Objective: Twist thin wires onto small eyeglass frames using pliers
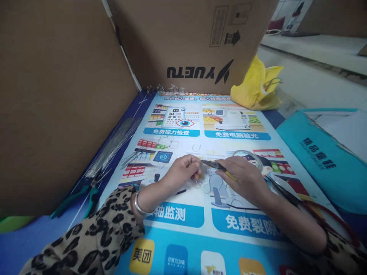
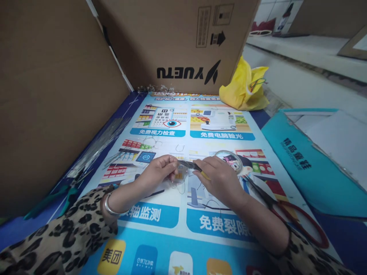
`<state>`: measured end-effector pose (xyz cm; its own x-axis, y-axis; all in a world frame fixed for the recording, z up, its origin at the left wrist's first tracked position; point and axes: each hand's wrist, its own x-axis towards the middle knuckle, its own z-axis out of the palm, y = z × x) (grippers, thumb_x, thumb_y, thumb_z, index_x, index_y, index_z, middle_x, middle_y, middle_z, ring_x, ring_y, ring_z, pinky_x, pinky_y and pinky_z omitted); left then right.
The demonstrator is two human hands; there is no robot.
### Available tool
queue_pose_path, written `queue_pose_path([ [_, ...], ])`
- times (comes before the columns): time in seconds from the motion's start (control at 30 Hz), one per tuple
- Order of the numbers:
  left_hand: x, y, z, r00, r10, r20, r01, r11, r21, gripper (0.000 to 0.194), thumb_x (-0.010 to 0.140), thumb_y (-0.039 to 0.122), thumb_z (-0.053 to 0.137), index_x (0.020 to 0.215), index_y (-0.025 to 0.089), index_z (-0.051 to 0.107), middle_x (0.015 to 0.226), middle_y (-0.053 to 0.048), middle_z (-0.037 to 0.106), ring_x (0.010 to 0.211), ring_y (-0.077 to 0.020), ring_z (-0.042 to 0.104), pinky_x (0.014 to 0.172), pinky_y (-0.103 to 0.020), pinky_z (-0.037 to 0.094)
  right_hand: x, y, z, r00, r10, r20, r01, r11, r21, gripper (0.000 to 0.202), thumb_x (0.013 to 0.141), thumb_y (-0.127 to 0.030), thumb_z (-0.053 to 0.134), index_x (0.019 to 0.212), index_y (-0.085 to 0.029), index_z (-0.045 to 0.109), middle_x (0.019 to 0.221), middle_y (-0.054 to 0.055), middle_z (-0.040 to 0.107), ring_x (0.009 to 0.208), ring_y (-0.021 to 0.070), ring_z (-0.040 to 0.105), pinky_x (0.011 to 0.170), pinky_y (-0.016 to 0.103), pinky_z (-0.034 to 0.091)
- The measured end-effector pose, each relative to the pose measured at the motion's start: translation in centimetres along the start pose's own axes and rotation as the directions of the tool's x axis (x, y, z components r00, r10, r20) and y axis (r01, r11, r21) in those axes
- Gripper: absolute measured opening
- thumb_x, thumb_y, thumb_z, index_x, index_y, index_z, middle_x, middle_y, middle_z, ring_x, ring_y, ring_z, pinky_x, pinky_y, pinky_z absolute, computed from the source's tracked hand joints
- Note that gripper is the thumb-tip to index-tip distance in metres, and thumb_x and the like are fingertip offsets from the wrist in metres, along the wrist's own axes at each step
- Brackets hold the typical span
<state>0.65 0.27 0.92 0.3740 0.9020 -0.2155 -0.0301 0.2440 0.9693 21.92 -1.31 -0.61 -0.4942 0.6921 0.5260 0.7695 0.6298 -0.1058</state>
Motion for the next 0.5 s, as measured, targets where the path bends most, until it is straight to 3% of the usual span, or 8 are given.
queue_pose_path([
  [0.2, 0.0, -0.2, 0.0, 1.000, -0.007, -0.024, 0.006, 0.999, -0.054, 0.017, 0.078, 0.031, 0.057, 0.078, 0.015, 0.051, 0.063, 0.003, 0.055, 0.048, -0.0051, 0.046, 0.051, -0.020, 0.037, 0.2, -0.2, -0.4, 1.000, -0.003, 0.019, 0.003, 1.000, -0.006, 0.026, 0.085, -0.029, 0.055, 0.106, -0.014, 0.061, 0.092, 0.009, 0.066, 0.085, 0.0197, 0.058, 0.077, 0.034, 0.048],
  [0.3, 0.1, -0.2, -0.1, 0.998, 0.022, -0.053, -0.025, 0.998, -0.060, 0.016, 0.079, 0.030, 0.056, 0.077, 0.015, 0.051, 0.065, 0.003, 0.055, 0.050, -0.0047, 0.046, 0.052, -0.019, 0.037, 0.3, 0.2, -0.7, 0.998, 0.064, 0.022, -0.062, 0.996, -0.063, 0.027, 0.084, -0.030, 0.055, 0.104, -0.015, 0.062, 0.091, 0.009, 0.066, 0.086, 0.0218, 0.059, 0.077, 0.036, 0.048],
  [0.4, 0.3, -0.4, -0.3, 0.992, 0.057, -0.113, -0.066, 0.995, -0.077, 0.014, 0.079, 0.028, 0.056, 0.075, 0.016, 0.051, 0.066, 0.003, 0.055, 0.052, -0.0045, 0.047, 0.054, -0.019, 0.038, 0.3, 0.5, -1.0, 0.984, 0.170, -0.048, -0.173, 0.983, -0.068, 0.024, 0.083, -0.030, 0.056, 0.102, -0.016, 0.062, 0.090, 0.009, 0.067, 0.085, 0.0214, 0.061, 0.074, 0.034, 0.049],
  [0.5, 0.4, -0.5, -0.4, 0.983, 0.069, -0.173, -0.087, 0.991, -0.100, 0.013, 0.078, 0.028, 0.057, 0.075, 0.016, 0.051, 0.066, 0.003, 0.055, 0.052, -0.0050, 0.047, 0.054, -0.019, 0.038, 0.3, 0.1, -1.2, 0.981, 0.148, -0.124, -0.152, 0.988, -0.023, 0.021, 0.082, -0.028, 0.057, 0.100, -0.016, 0.062, 0.089, 0.008, 0.066, 0.084, 0.0204, 0.060, 0.074, 0.033, 0.049],
])
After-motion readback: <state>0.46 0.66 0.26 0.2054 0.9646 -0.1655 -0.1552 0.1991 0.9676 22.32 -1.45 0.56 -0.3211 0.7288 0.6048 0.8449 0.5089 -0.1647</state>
